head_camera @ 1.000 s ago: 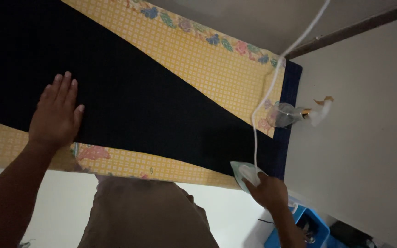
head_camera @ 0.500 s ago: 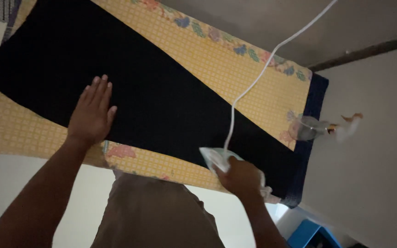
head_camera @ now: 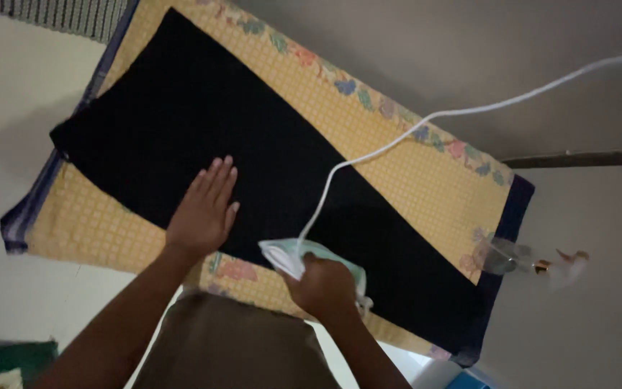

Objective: Ironing a pair of black pants on an ironing board and hanging them in a closet.

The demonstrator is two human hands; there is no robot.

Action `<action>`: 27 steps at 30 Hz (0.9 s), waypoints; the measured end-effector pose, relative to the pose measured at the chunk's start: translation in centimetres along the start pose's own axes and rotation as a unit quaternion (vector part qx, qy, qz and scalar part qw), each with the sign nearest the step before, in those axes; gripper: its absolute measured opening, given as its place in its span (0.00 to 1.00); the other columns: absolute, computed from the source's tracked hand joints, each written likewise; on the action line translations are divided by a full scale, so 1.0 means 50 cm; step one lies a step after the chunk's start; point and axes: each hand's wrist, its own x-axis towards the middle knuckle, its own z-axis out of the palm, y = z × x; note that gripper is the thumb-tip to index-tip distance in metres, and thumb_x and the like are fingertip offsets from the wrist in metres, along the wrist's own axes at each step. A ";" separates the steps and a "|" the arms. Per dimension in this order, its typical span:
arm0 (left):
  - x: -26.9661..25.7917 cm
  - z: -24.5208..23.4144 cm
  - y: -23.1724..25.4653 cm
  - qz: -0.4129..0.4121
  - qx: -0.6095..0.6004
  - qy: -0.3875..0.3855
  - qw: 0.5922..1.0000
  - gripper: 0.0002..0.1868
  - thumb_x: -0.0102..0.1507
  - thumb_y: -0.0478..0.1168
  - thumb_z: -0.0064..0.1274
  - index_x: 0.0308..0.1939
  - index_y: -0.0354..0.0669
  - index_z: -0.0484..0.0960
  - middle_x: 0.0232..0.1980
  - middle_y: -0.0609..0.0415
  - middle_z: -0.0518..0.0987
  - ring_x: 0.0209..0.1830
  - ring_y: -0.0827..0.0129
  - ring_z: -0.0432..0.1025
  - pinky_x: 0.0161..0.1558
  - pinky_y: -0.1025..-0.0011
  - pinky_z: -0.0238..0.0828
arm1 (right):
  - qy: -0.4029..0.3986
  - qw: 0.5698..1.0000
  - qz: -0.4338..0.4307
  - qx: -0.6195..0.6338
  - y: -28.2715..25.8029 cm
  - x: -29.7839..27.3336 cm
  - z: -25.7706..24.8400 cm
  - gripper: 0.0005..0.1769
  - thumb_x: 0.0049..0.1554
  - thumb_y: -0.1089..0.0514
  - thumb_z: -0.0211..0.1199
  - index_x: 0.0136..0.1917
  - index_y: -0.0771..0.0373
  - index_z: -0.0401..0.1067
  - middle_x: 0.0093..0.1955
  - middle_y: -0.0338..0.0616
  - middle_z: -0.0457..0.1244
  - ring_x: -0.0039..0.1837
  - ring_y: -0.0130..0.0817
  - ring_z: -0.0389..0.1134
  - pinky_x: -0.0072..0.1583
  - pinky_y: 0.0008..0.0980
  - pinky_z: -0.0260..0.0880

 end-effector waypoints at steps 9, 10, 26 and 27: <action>-0.010 0.027 -0.016 -0.001 -0.015 0.000 1.000 0.33 0.75 0.49 0.25 0.80 0.34 0.51 0.85 0.44 0.46 0.85 0.56 0.41 0.80 0.58 0.36 | -0.040 0.970 0.218 -0.104 0.088 0.065 -0.045 0.40 0.56 0.23 0.57 0.45 0.66 0.76 0.38 0.61 0.70 0.43 0.60 0.74 0.47 0.55 0.75; -0.007 0.022 -0.016 0.002 -0.017 -0.002 1.000 0.33 0.75 0.49 0.25 0.80 0.34 0.51 0.85 0.44 0.46 0.85 0.56 0.41 0.80 0.58 0.36 | -0.042 0.969 0.222 -0.104 0.062 0.072 -0.046 0.40 0.56 0.23 0.57 0.45 0.66 0.76 0.38 0.61 0.70 0.43 0.60 0.74 0.47 0.55 0.75; -0.017 0.015 -0.021 -0.019 -0.094 0.000 0.995 0.28 0.74 0.42 0.33 0.78 0.36 0.58 0.83 0.46 0.54 0.84 0.57 0.46 0.81 0.57 0.40 | -0.132 0.985 0.103 -0.030 -0.106 0.079 -0.038 0.34 0.56 0.31 0.63 0.50 0.67 0.75 0.39 0.57 0.70 0.41 0.52 0.75 0.44 0.49 0.75; -0.018 0.018 -0.020 -0.029 -0.120 0.029 0.992 0.27 0.75 0.42 0.34 0.78 0.37 0.59 0.83 0.46 0.54 0.85 0.57 0.47 0.82 0.56 0.41 | -0.171 0.981 0.091 -0.028 -0.107 0.066 -0.051 0.34 0.59 0.30 0.61 0.50 0.66 0.75 0.39 0.56 0.70 0.41 0.48 0.75 0.44 0.47 0.75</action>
